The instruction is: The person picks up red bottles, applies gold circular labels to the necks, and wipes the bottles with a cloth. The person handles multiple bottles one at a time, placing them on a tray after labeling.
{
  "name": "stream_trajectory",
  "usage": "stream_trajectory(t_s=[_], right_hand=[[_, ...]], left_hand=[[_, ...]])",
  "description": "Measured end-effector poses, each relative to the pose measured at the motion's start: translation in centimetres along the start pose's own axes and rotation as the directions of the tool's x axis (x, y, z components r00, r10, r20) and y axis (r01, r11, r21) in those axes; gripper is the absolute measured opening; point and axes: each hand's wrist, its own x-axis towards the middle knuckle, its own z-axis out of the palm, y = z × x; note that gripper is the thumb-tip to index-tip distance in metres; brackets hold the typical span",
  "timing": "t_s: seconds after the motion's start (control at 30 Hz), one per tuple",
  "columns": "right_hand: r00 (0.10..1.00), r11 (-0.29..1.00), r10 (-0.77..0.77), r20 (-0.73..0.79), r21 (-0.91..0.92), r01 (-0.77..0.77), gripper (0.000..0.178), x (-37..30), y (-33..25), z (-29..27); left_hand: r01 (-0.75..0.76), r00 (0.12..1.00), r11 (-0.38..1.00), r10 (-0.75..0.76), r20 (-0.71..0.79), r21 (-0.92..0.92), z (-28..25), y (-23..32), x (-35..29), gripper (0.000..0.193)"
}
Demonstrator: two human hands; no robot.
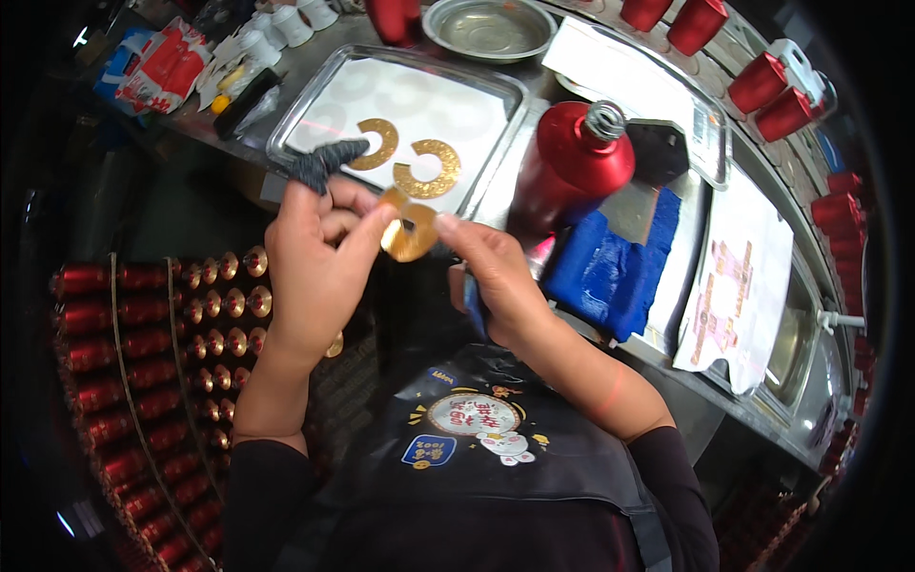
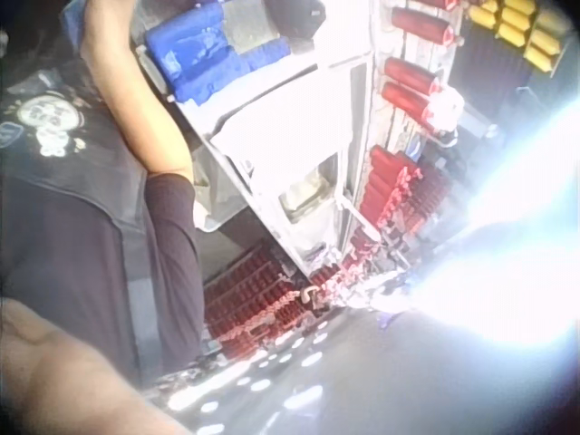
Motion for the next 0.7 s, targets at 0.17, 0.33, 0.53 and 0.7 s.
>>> stream_trajectory(t_s=[0.17,0.33,0.53,0.7], right_hand=[[0.995,0.994,-0.104,0.009,-0.034,0.104,0.024,-1.4,-1.0,0.3],[0.813,0.794,-0.582,-0.020,-0.225,0.564,0.039,-5.6,-2.1,-2.3],[0.412,0.281,-0.904,0.111,-0.572,0.770,0.044,-6.0,-7.2,-6.1],[0.475,0.392,-0.880,0.005,-0.559,0.731,0.045,-3.5,-9.7,-7.5]], left_hand=[[-0.007,1.000,0.992,0.007,-0.005,-0.126,1.0,0.3,-2.6,0.047],[-0.044,0.998,0.875,0.060,0.019,-0.482,3.9,0.8,-3.2,0.048],[-0.040,0.989,0.767,0.121,0.082,-0.640,10.5,1.2,0.2,0.033],[-0.060,0.993,0.796,0.107,0.043,-0.602,12.4,0.6,2.8,0.031]])
